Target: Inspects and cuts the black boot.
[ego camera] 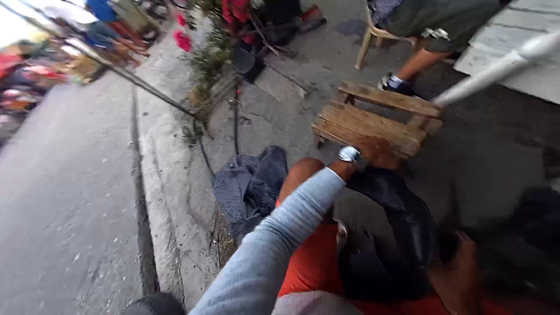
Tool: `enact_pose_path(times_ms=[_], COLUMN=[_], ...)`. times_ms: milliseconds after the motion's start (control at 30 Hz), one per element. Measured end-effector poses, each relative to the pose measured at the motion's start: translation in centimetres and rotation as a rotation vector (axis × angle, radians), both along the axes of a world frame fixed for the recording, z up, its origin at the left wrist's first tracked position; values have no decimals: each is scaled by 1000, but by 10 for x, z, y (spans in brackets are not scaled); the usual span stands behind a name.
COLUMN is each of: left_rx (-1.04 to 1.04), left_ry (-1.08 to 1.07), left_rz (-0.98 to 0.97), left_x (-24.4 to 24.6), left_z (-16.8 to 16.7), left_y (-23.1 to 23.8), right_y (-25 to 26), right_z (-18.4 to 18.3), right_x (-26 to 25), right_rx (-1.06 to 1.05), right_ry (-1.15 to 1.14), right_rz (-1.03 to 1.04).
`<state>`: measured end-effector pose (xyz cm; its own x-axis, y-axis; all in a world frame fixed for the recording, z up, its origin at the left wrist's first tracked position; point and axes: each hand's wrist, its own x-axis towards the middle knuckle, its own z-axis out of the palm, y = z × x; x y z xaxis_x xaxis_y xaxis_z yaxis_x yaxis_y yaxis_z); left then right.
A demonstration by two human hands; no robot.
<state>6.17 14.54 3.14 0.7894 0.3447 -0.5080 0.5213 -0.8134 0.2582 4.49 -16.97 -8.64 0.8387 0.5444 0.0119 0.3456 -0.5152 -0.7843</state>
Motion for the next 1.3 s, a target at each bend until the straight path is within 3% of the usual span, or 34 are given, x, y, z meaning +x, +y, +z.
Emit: enact_pose_path(times_ms=[200, 533, 1300], left_rx=[67, 119, 132], left_ry=[80, 148, 171], left_rz=[-30, -32, -19], left_x=[6, 13, 14], left_z=[-17, -18, -11], left_y=[1, 0, -5], right_y=[-6, -11, -1], right_z=[-5, -13, -7], right_x=[-1, -10, -16], right_rx=[-154, -61, -80], right_ry=[-14, -168, -177], right_rz=[-48, 17, 14])
